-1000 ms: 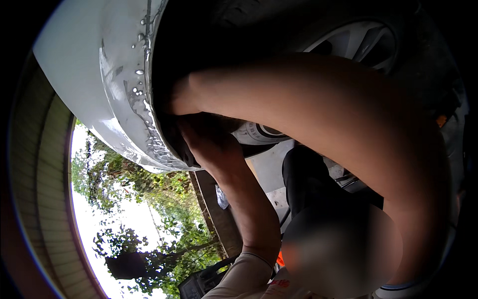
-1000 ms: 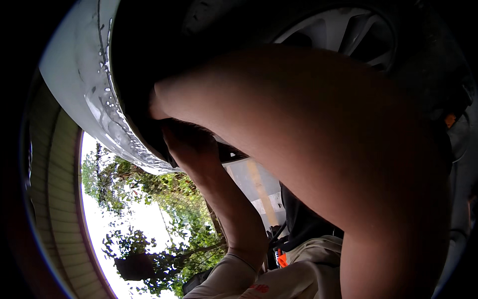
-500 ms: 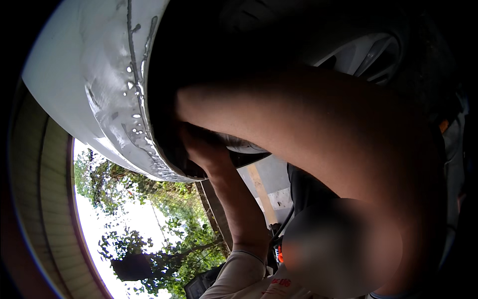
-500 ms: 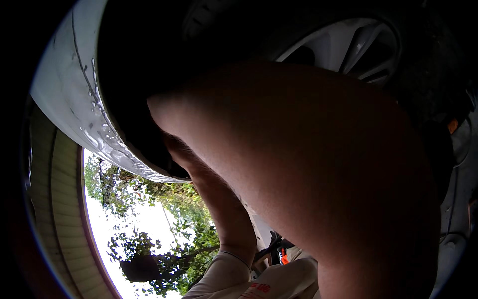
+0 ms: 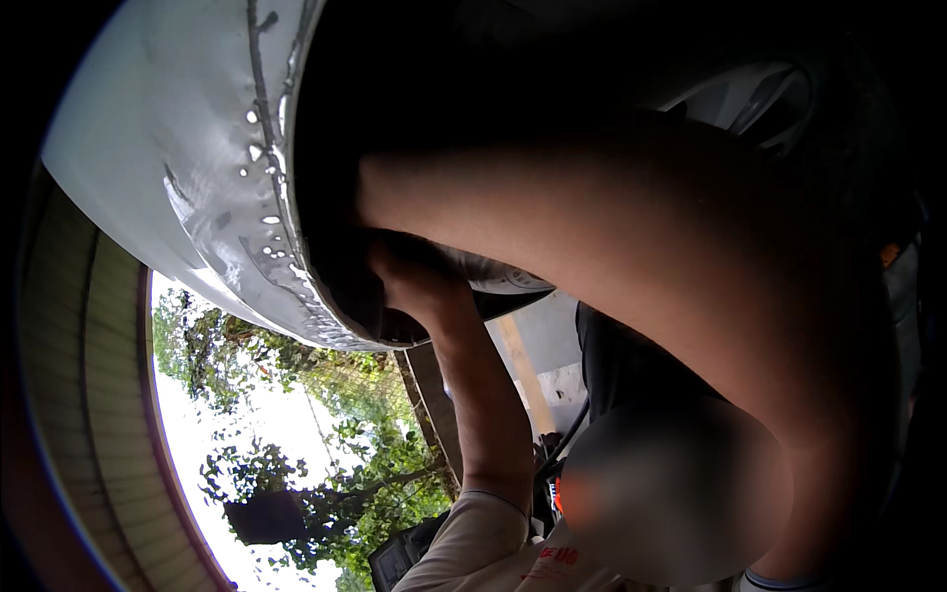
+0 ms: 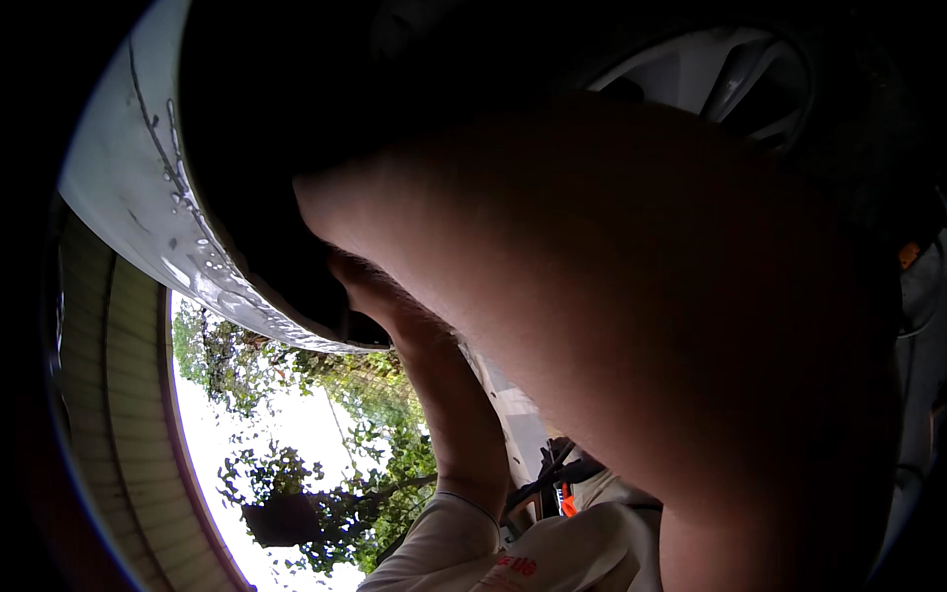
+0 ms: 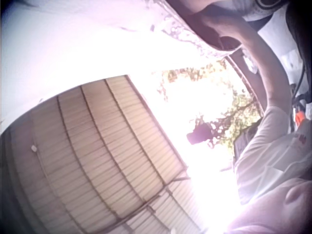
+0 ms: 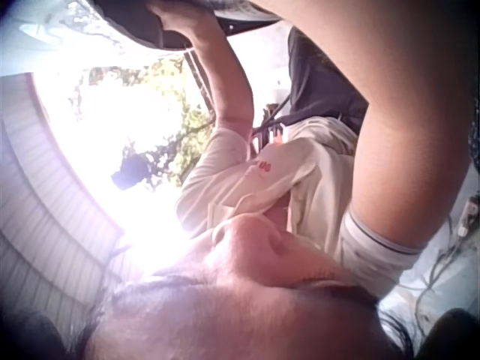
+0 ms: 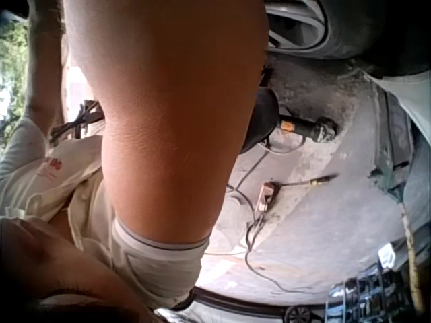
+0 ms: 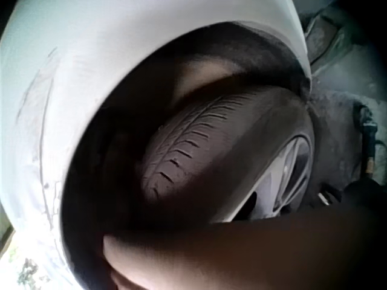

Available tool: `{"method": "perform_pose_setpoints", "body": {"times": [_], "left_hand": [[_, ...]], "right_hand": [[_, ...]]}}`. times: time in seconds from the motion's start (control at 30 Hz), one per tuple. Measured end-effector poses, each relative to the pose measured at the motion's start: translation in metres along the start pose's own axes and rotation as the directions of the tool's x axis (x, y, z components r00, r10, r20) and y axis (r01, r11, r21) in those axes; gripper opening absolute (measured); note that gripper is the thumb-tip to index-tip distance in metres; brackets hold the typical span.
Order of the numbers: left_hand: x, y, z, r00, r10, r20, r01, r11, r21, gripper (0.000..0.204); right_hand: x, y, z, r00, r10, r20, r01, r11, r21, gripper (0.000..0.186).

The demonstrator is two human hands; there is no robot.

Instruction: The person is repairing a dent on the front fender of a white car. They use a hammer and a metal bar to tap and push the dented metal back into shape, working around the wheel arch area.

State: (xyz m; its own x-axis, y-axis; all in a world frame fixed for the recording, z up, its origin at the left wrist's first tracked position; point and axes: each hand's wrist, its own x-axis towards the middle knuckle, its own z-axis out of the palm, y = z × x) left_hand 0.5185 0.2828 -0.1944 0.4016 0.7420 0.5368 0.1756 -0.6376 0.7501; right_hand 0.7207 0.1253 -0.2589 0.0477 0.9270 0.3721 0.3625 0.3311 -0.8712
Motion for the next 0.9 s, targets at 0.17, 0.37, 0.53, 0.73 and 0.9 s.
{"method": "perform_pose_setpoints", "body": {"times": [0.17, 0.37, 0.53, 0.73, 0.9], "left_hand": [[-0.001, 0.01, 0.002, 0.979, 0.202, -0.009, -0.183, 0.904, 0.387, 0.041], [0.001, 0.001, -0.02, 0.774, 0.093, 0.627, -0.182, -0.915, 0.36, 0.039], [-0.004, 0.017, 0.0, 0.823, 0.465, 0.325, -0.411, 0.095, 0.907, 0.038], [-0.003, 0.025, 0.008, 0.827, 0.515, 0.225, -0.401, 0.26, 0.878, 0.036], [-0.005, 0.023, 0.013, 0.83, 0.522, 0.196, -0.384, 0.28, 0.88, 0.035]], "right_hand": [[0.004, 0.0, 0.004, 0.999, -0.004, 0.033, 0.003, 1.0, 0.023, 0.03], [0.008, -0.002, 0.007, 0.999, 0.002, 0.049, -0.003, 1.0, 0.021, 0.03], [0.012, -0.002, 0.01, 0.998, 0.0, 0.064, -0.002, 1.0, 0.025, 0.03], [0.016, -0.004, 0.015, 0.997, -0.006, 0.071, 0.004, 1.0, 0.028, 0.03], [0.017, -0.002, 0.014, 0.998, 0.002, 0.059, -0.003, 1.0, 0.025, 0.03]]}}
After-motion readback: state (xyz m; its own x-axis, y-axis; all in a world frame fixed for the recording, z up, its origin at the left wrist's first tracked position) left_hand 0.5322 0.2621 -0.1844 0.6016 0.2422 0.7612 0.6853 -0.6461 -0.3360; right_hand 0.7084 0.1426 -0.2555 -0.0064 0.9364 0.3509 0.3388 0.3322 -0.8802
